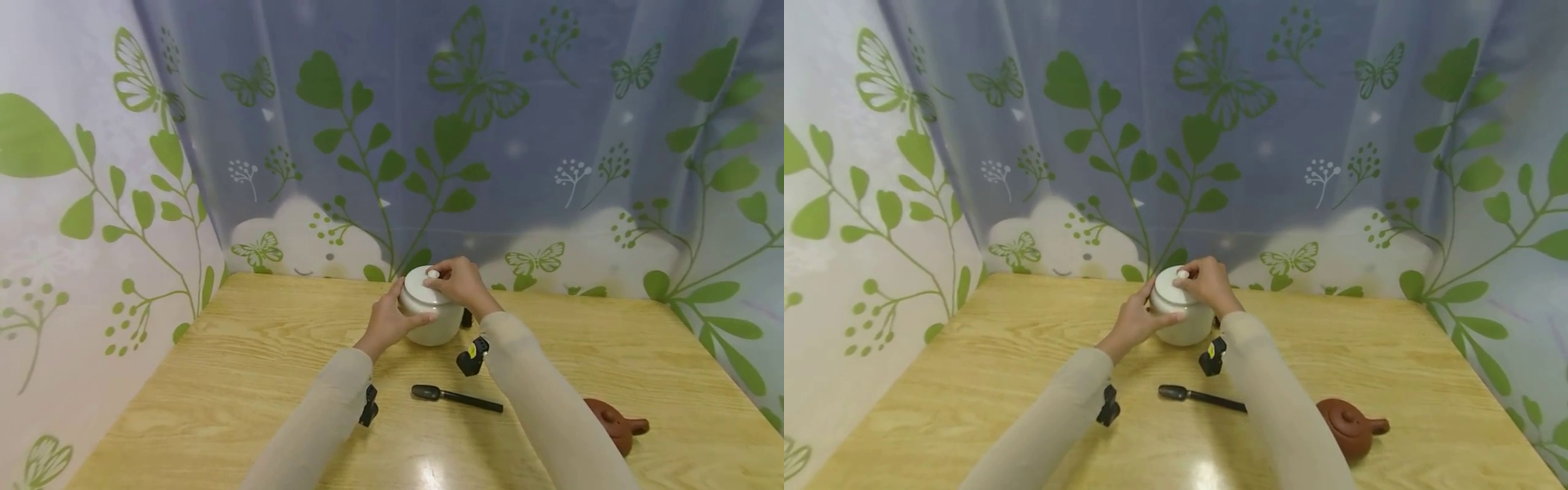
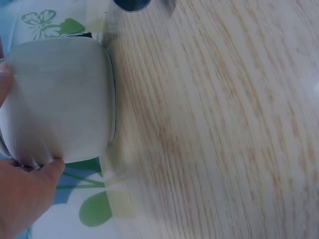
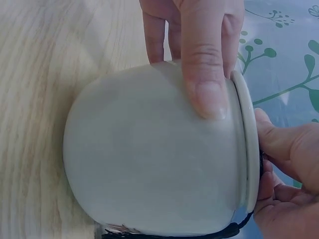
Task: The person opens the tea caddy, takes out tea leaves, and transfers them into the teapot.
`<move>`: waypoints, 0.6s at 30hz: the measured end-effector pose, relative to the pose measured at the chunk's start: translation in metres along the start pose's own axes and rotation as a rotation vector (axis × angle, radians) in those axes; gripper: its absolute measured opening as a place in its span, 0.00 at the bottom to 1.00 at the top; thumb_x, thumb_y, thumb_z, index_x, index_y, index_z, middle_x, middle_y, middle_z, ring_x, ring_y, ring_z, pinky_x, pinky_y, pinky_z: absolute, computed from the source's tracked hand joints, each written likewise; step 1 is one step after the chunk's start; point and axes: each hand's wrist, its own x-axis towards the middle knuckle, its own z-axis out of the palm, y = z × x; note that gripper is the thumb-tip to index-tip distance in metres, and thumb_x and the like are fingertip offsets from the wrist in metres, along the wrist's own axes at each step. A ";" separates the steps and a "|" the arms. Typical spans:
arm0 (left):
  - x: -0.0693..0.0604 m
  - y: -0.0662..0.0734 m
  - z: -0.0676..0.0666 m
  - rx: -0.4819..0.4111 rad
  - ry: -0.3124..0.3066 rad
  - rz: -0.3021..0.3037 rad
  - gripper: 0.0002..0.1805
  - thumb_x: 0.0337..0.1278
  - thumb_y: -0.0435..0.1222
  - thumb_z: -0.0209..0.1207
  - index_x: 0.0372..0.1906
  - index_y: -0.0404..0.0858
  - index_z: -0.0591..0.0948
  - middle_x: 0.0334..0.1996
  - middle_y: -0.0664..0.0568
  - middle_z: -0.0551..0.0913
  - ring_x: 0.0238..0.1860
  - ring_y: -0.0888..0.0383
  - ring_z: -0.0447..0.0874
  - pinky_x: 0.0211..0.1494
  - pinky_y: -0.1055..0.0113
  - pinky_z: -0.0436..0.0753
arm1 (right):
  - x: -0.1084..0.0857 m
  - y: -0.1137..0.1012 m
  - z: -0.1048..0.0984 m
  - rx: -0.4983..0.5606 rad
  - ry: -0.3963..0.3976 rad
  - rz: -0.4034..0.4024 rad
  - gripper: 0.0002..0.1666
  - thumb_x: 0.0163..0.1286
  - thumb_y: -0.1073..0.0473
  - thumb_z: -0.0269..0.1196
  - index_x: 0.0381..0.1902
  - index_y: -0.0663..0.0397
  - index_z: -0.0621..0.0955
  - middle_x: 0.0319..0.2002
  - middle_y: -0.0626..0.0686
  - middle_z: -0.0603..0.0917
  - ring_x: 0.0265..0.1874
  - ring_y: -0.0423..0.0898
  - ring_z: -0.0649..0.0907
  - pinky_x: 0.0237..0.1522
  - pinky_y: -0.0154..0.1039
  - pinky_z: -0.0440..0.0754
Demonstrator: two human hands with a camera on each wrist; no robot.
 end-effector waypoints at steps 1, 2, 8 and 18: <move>0.000 0.000 0.000 -0.004 0.001 0.007 0.55 0.44 0.51 0.72 0.75 0.41 0.55 0.68 0.41 0.67 0.64 0.45 0.70 0.63 0.51 0.73 | 0.000 0.000 0.000 0.001 0.000 0.004 0.18 0.64 0.56 0.67 0.49 0.62 0.84 0.43 0.60 0.84 0.39 0.52 0.81 0.34 0.38 0.81; 0.000 -0.001 0.000 -0.008 0.003 0.014 0.55 0.44 0.51 0.72 0.75 0.41 0.56 0.68 0.41 0.67 0.64 0.45 0.70 0.62 0.50 0.73 | 0.000 0.000 0.000 0.002 -0.001 0.007 0.19 0.65 0.56 0.66 0.49 0.62 0.84 0.43 0.59 0.84 0.39 0.52 0.81 0.34 0.38 0.81; 0.001 -0.002 0.003 -0.012 0.021 0.042 0.53 0.44 0.50 0.72 0.74 0.42 0.57 0.68 0.43 0.66 0.65 0.45 0.68 0.64 0.49 0.71 | -0.002 0.000 -0.001 -0.004 -0.001 -0.021 0.19 0.65 0.57 0.66 0.51 0.62 0.83 0.44 0.60 0.84 0.41 0.53 0.82 0.37 0.40 0.82; 0.003 -0.004 -0.020 0.102 -0.041 0.035 0.57 0.46 0.51 0.71 0.75 0.34 0.52 0.74 0.40 0.54 0.73 0.42 0.52 0.72 0.48 0.57 | -0.016 0.014 -0.036 0.024 -0.141 -0.068 0.26 0.69 0.57 0.61 0.63 0.59 0.74 0.58 0.62 0.77 0.56 0.59 0.76 0.54 0.53 0.77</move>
